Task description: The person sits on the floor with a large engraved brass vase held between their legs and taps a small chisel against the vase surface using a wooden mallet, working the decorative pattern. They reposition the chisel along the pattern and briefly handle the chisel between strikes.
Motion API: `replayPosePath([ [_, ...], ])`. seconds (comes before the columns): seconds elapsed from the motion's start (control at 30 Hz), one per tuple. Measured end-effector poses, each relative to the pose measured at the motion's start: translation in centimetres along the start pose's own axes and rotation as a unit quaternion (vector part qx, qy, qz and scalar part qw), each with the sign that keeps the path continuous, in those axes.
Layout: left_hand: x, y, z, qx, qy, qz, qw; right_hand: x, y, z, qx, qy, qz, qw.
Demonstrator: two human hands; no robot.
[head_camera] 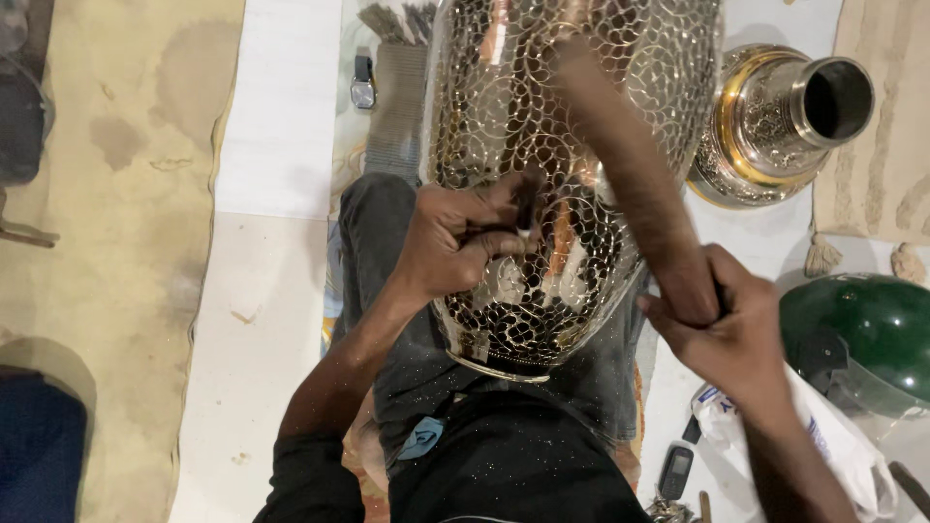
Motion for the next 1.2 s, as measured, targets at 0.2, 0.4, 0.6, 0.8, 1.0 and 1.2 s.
replayPosePath([
  [0.2, -0.8, -0.1, 1.2, 0.002, 0.041, 0.056, 0.998, -5.8, 4.6, -7.3, -0.118, -0.156, -0.133, 0.972],
  [0.4, -2.3, -0.4, -1.0, 0.093, -0.113, 0.049, 0.988, -7.7, 11.4, -8.8, -0.156, -0.286, -0.187, 0.927],
  [0.6, -4.2, 1.3, -2.0, 0.216, -0.225, -0.036, 0.949, -6.3, 13.9, -8.8, -0.129, -0.155, -0.219, 0.955],
  [0.8, -4.4, 2.3, -1.0, 0.268, -0.241, -0.057, 0.931, -1.5, 11.5, -8.2, -0.113, -0.133, -0.079, 0.982],
  [1.0, -4.0, 1.6, -0.8, 0.258, -0.198, -0.101, 0.940, 1.2, 10.3, -4.4, -0.145, -0.133, 0.002, 0.980],
  [1.2, -4.2, 0.8, -1.4, 0.264, -0.193, -0.093, 0.940, 4.5, 8.5, -1.3, -0.128, 0.099, 0.050, 0.986],
])
Point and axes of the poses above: each hand's wrist, its own y-axis away from the middle knuckle, its own z-axis out of the back of the hand, x = y × z, the point moved 5 cm from there along -y, towards the middle knuckle, and after that the axes turned 4 degrees about z, right-handed, at the moved point
